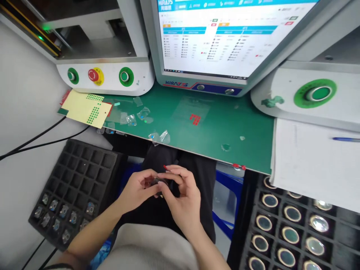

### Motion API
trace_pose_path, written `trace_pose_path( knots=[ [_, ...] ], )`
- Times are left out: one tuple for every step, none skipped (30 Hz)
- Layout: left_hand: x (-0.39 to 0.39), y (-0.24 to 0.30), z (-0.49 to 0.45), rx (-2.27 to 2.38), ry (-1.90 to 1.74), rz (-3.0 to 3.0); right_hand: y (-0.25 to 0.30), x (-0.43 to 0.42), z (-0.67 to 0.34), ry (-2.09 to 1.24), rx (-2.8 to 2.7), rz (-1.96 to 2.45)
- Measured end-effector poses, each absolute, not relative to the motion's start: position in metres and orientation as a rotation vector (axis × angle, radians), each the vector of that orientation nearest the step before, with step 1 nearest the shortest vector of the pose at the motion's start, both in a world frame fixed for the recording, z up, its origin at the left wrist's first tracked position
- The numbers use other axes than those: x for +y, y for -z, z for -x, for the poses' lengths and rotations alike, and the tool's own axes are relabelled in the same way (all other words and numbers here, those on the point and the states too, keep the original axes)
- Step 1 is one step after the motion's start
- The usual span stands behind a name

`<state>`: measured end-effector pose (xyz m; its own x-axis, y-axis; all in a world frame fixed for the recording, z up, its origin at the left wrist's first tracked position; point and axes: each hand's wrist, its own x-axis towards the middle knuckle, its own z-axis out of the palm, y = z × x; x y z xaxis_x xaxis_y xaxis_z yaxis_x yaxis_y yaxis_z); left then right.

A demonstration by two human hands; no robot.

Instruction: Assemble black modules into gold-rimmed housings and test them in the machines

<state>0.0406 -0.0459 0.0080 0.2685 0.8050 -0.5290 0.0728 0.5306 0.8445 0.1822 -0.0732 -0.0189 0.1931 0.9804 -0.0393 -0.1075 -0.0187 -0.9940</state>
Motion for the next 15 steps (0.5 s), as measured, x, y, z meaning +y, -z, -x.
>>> trace_pose_path(
  knots=[
    [-0.046, -0.009, -0.043, 1.232, -0.591, -0.941, 0.016, -0.073, -0.183, -1.113, -0.997, 1.246],
    [-0.046, -0.009, -0.044, 1.245, -0.59, -0.97, 0.014, -0.072, -0.184, -1.094, -1.02, 1.245],
    [-0.047, -0.01, -0.044, 1.256, -0.593, -0.988, 0.012, -0.072, -0.184, -1.073, -1.043, 1.234],
    [-0.047, -0.01, -0.043, 1.263, -0.596, -0.996, 0.011, -0.072, -0.183, -1.05, -1.064, 1.219],
    [-0.047, -0.01, -0.042, 1.268, -0.599, -0.995, 0.01, -0.073, -0.183, -1.027, -1.086, 1.198],
    [-0.047, -0.01, -0.04, 1.271, -0.599, -0.991, 0.009, -0.074, -0.181, -1.001, -1.109, 1.176],
    [-0.047, -0.009, -0.038, 1.271, -0.599, -0.987, 0.009, -0.076, -0.18, -0.974, -1.133, 1.159],
    [-0.047, -0.008, -0.036, 1.267, -0.601, -0.983, 0.009, -0.078, -0.179, -0.949, -1.157, 1.147],
    [-0.048, -0.007, -0.034, 1.254, -0.605, -0.976, 0.009, -0.081, -0.178, -0.93, -1.178, 1.135],
    [-0.049, -0.005, -0.032, 1.235, -0.612, -0.965, 0.009, -0.083, -0.177, -0.924, -1.191, 1.12],
    [-0.05, -0.004, -0.031, 1.222, -0.621, -0.954, 0.009, -0.085, -0.177, -0.934, -1.195, 1.101],
    [-0.051, -0.002, -0.03, 1.227, -0.638, -0.953, 0.008, -0.088, -0.178, -0.955, -1.194, 1.076],
    [-0.052, 0.001, -0.029, 1.251, -0.662, -0.961, 0.006, -0.09, -0.179, -0.975, -1.194, 1.05],
    [-0.053, 0.003, -0.028, 1.28, -0.691, -0.972, 0.003, -0.091, -0.182, -0.984, -1.201, 1.025],
    [-0.054, 0.006, -0.027, 1.307, -0.719, -0.979, 0.0, -0.093, -0.185, -0.97, -1.223, 1.006]
  ],
)
